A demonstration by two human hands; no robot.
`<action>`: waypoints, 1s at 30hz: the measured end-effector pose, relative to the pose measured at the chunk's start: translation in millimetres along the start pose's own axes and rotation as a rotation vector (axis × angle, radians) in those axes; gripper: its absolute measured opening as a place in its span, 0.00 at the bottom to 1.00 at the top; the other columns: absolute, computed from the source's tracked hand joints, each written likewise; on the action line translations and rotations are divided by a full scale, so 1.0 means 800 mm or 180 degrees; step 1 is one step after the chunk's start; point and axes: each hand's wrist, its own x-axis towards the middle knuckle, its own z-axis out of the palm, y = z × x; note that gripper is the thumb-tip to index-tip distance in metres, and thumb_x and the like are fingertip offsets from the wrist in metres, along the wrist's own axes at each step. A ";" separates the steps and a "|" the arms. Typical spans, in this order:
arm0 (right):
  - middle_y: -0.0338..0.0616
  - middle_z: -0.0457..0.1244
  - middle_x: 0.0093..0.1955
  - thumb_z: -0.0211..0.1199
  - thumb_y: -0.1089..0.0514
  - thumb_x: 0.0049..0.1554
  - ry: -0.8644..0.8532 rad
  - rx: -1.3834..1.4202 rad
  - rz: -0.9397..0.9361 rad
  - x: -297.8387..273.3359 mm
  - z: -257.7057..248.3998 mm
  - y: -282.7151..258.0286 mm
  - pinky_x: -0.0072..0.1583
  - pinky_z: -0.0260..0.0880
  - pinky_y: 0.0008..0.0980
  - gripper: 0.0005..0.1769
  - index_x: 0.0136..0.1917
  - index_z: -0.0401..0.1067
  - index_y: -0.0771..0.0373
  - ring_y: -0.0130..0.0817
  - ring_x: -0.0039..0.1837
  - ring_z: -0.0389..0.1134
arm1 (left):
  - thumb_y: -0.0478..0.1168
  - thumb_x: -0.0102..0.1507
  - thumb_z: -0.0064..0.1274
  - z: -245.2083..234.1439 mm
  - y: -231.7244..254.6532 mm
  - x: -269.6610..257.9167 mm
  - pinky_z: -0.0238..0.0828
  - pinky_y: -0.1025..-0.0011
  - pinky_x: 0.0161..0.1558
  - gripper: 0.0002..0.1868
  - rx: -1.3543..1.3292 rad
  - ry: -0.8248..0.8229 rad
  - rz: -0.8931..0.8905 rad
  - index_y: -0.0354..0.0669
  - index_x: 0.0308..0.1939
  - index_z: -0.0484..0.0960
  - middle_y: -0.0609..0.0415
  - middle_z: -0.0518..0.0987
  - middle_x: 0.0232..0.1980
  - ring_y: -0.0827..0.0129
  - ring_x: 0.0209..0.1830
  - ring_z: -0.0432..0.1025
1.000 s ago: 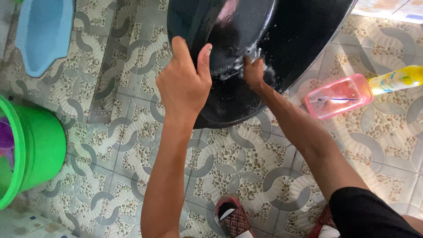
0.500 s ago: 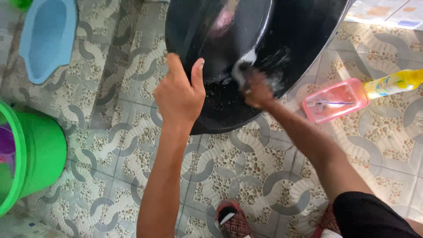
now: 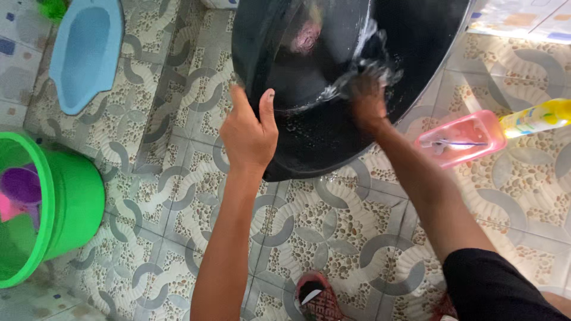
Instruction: The person washes a large black basin and a purple pitcher using a sponge, soap from a bottle, and water.
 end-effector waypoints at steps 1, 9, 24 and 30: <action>0.61 0.51 0.80 0.57 0.58 0.58 -0.0243 0.0147 -0.0202 -0.002 0.013 -0.019 0.78 0.42 0.60 0.37 0.80 0.58 0.61 0.61 0.80 0.49 | 0.54 0.74 0.47 0.003 0.000 -0.004 0.69 0.50 0.28 0.27 0.0000 -0.0018 -0.0059 0.29 0.59 0.69 0.37 0.79 0.30 0.39 0.28 0.76; 0.62 0.57 0.75 0.52 0.53 0.63 -0.0872 0.2315 -0.0068 -0.072 -0.002 -0.139 0.76 0.55 0.53 0.29 0.75 0.64 0.64 0.61 0.76 0.55 | 0.54 0.74 0.47 0.008 -0.010 -0.020 0.68 0.47 0.32 0.26 -0.0041 -0.0044 -0.0346 0.30 0.57 0.71 0.36 0.80 0.31 0.38 0.32 0.76; 0.62 0.57 0.75 0.60 0.61 0.61 -0.0396 0.2207 -0.0761 -0.044 -0.008 -0.176 0.76 0.54 0.51 0.27 0.71 0.65 0.70 0.59 0.78 0.55 | 0.47 0.79 0.43 0.086 -0.090 -0.129 0.71 0.60 0.40 0.20 -0.1095 0.1093 -0.0432 0.28 0.54 0.70 0.39 0.79 0.43 0.48 0.39 0.76; 0.52 0.53 0.82 0.54 0.57 0.64 -0.0992 0.0795 -0.0468 -0.052 -0.034 -0.108 0.83 0.40 0.55 0.24 0.73 0.68 0.49 0.50 0.85 0.47 | 0.49 0.75 0.44 0.092 -0.100 -0.135 0.66 0.66 0.28 0.19 -0.1297 0.0837 -0.0861 0.31 0.47 0.71 0.48 0.75 0.31 0.60 0.25 0.73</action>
